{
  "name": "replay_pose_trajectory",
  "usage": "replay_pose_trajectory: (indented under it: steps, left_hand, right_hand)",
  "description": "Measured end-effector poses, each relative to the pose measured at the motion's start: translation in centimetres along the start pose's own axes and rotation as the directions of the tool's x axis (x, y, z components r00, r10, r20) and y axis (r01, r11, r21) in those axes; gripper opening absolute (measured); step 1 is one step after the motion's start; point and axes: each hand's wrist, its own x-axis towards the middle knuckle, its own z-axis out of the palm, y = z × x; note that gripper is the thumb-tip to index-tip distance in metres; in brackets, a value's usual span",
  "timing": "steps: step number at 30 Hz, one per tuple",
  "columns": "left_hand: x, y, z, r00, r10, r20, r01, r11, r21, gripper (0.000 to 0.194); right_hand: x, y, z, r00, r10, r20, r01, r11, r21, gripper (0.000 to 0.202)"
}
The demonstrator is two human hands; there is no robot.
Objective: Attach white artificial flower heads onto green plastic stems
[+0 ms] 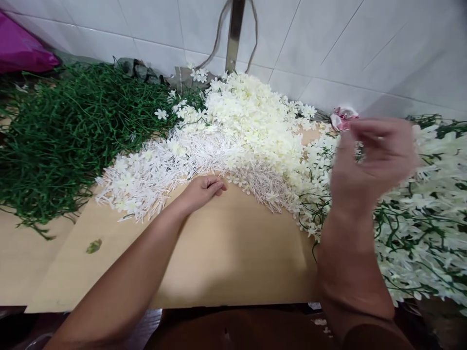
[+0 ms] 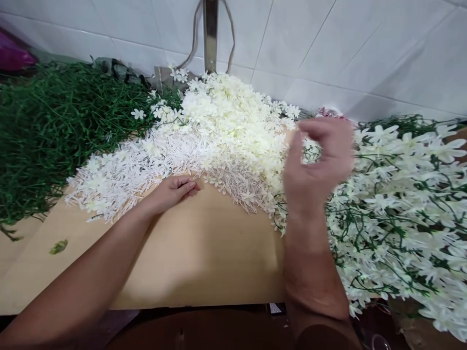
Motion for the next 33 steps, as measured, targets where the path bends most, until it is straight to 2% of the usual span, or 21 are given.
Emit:
replay_pose_trajectory:
  steps: [1,2,4,5,6,7,9,12,16,18,21,26,28,30,32,33]
  left_hand:
    - [0.0,0.1,0.0,1.000,-0.002,0.002,0.002,1.000,-0.008,0.038]
    - [-0.1,0.1,0.0,1.000,-0.004,0.003,0.004,1.000,-0.018,0.038]
    - [0.0,0.0,0.1,1.000,-0.008,0.001,0.008,0.999,-0.033,0.037]
    - [0.0,0.0,0.1,1.000,-0.008,-0.004,0.007,0.999,-0.036,0.037]
    - [0.0,-0.1,0.1,1.000,-0.005,-0.011,0.005,0.999,-0.034,0.037]
    - [0.1,-0.2,0.1,1.000,-0.001,-0.017,0.001,1.000,-0.027,0.037]
    - [0.2,-0.3,0.1,1.000,0.010,-0.024,-0.011,1.000,-0.006,0.037]
    - [0.3,-0.4,0.1,1.000,0.025,-0.015,-0.025,1.000,0.013,0.036]
    - [0.3,-0.1,0.1,0.999,-0.008,-0.036,0.009,0.999,0.034,0.033]
    - [0.3,0.1,0.1,0.998,-0.026,-0.051,0.029,0.998,0.061,0.032]
    - [0.4,0.3,-0.1,0.999,-0.035,-0.034,0.037,0.997,0.071,0.032]
    - [0.6,0.0,-0.1,0.997,-0.069,-0.027,0.071,0.994,0.082,0.036]
    - [0.7,-0.1,-0.1,0.996,-0.086,-0.030,0.088,0.992,0.092,0.038]
    - [0.7,0.0,0.0,0.994,-0.105,-0.032,0.108,0.989,0.104,0.037]
    - [0.7,0.2,0.0,0.993,-0.116,-0.037,0.119,0.987,0.107,0.036]
    - [0.7,0.3,0.0,0.992,-0.120,-0.039,0.124,0.986,0.108,0.035]
  right_hand:
    - [-0.5,-0.7,1.5,0.989,-0.076,0.124,0.070,0.996,0.054,0.009]
    - [-0.9,-1.4,3.0,0.945,-0.092,0.313,0.061,0.992,0.107,0.009]
    - [-2.0,-2.3,5.8,0.807,-0.039,0.589,0.016,0.999,0.043,0.005]
    - [-2.6,-2.5,7.2,0.716,0.000,0.698,0.032,0.999,-0.033,0.013]
    - [-3.2,-2.6,8.5,0.643,0.027,0.766,0.069,0.993,-0.093,0.024]
    - [-3.8,-2.6,9.6,0.603,0.033,0.797,0.121,0.984,-0.132,0.030]
    - [-4.7,-2.5,11.6,0.596,0.029,0.803,0.201,0.962,-0.184,0.033]
    - [-5.5,-2.1,13.1,0.611,0.029,0.791,0.228,0.950,-0.211,0.025]
    - [-5.8,-1.0,12.4,0.567,-0.039,0.822,0.221,0.969,-0.107,0.027]
    - [-5.9,-0.5,11.1,0.589,-0.091,0.803,0.211,0.977,-0.044,0.036]
    - [-5.4,0.1,8.9,0.684,-0.116,0.720,0.185,0.983,-0.017,0.044]
    - [-2.9,1.1,5.9,0.788,-0.116,0.605,0.161,0.987,-0.019,0.026]
    - [-2.0,2.7,4.6,0.843,-0.062,0.534,0.115,0.991,-0.066,0.025]
    - [-1.6,5.2,2.8,0.895,0.043,0.444,0.038,0.984,-0.172,0.027]
    - [-1.6,8.1,0.6,0.920,0.183,0.346,-0.064,0.943,-0.327,0.030]
    - [-1.7,9.4,-0.6,0.912,0.275,0.305,-0.132,0.900,-0.415,0.034]
